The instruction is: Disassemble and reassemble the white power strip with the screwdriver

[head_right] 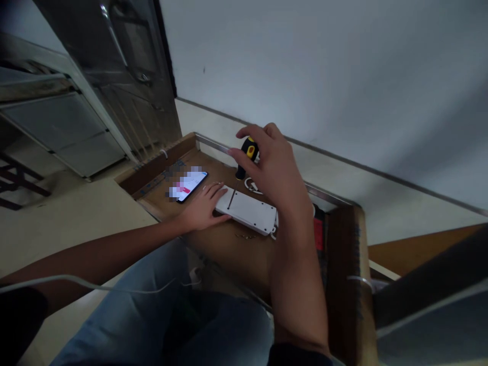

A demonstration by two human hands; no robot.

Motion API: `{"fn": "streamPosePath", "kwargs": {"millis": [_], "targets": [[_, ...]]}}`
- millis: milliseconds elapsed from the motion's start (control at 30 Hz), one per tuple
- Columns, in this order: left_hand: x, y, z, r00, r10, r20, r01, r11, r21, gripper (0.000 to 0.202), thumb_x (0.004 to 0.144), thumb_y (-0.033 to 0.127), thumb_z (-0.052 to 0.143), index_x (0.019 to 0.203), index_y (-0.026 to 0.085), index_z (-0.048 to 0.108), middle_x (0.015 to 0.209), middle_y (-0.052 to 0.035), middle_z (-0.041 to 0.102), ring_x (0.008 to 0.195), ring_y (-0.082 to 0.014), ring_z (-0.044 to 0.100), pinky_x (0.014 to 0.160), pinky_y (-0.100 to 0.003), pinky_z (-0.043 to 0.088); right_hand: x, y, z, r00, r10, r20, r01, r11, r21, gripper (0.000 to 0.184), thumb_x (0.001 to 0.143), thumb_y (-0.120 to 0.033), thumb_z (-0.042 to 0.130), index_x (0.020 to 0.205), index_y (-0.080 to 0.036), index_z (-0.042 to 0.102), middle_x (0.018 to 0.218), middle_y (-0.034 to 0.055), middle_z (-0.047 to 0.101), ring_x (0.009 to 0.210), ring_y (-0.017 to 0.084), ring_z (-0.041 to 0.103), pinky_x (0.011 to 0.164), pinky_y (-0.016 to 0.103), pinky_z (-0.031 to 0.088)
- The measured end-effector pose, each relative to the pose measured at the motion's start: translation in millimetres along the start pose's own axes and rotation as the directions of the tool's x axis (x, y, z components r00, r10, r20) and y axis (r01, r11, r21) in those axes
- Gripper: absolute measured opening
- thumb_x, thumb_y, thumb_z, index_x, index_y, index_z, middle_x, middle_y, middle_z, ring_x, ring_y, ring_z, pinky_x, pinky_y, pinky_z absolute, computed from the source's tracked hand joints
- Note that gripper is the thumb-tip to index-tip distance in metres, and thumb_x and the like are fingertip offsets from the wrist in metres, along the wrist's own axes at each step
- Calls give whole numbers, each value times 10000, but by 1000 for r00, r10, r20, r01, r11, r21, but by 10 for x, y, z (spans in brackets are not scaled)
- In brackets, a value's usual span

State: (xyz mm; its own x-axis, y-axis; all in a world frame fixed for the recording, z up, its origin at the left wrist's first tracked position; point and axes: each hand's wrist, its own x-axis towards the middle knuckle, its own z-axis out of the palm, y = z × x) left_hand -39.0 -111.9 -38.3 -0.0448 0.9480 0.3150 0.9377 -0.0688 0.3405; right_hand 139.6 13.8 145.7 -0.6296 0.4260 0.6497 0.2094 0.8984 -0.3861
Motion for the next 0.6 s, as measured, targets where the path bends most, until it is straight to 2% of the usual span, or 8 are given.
{"fn": "streamPosePath", "kwargs": {"millis": [133, 200, 300, 367, 467, 533, 600], "targets": [[0, 4, -12, 1000, -6, 14, 6, 1000, 3, 940, 903, 760, 646, 1575, 128, 460, 1709, -208, 392, 1613, -395, 342, 1355, -590, 298, -31, -17, -105, 988, 11, 151, -34, 988, 152, 524, 925, -293, 616, 1443, -264, 541, 1224, 78, 671, 1008, 182, 632, 864, 356, 561], [1, 3, -11, 1000, -1, 6, 1, 1000, -1, 933, 902, 756, 650, 1577, 141, 458, 1707, -205, 395, 1611, -395, 347, 1349, -598, 303, -38, -45, -114, 988, 35, 148, -67, 973, 220, 553, 911, -339, 653, 1435, -252, 502, 1263, 74, 676, 1034, 180, 637, 825, 335, 562], [0, -7, 7, 1000, 4, -13, -4, 1000, -9, 930, 900, 757, 652, 1576, 148, 459, 1699, -209, 405, 1605, -395, 358, 1344, -605, 305, -31, -83, -70, 992, 84, 97, -106, 964, 243, 488, 928, -511, 696, 1304, -223, 579, 1212, 62, 708, 981, 157, 650, 804, 311, 539], [-1, -20, 26, 1000, 8, -21, -8, 1000, -10, 930, 902, 764, 642, 1576, 151, 457, 1698, -211, 406, 1605, -394, 358, 1339, -611, 310, -22, -93, -33, 989, 122, 77, -134, 976, 173, 462, 952, -587, 668, 1221, -213, 635, 1127, 56, 727, 898, 140, 648, 781, 306, 509], [-1, -36, 45, 1000, 18, -19, -18, 1000, 2, 929, 912, 773, 620, 1581, 153, 450, 1707, -211, 397, 1614, -395, 344, 1336, -612, 313, -5, -73, -2, 987, 155, 29, -155, 988, -20, 485, 993, -630, 591, 1235, -216, 666, 920, 56, 701, 747, 140, 595, 745, 322, 467], [-1, -38, 44, 1000, 19, -12, -19, 1000, 12, 936, 914, 777, 614, 1583, 142, 449, 1707, -212, 399, 1616, -395, 341, 1338, -608, 311, 7, -43, -3, 990, 139, -2, -138, 982, -127, 456, 1013, -599, 568, 1231, -216, 685, 886, 64, 675, 723, 146, 565, 754, 336, 462], [-1, -33, 34, 1000, 14, -7, -13, 1000, 18, 947, 912, 778, 618, 1581, 127, 454, 1701, -215, 406, 1612, -396, 345, 1342, -599, 311, 15, -13, -20, 996, 94, -5, -94, 985, -145, 362, 1007, -493, 591, 1220, -222, 704, 947, 71, 676, 762, 148, 571, 791, 344, 482]]}}
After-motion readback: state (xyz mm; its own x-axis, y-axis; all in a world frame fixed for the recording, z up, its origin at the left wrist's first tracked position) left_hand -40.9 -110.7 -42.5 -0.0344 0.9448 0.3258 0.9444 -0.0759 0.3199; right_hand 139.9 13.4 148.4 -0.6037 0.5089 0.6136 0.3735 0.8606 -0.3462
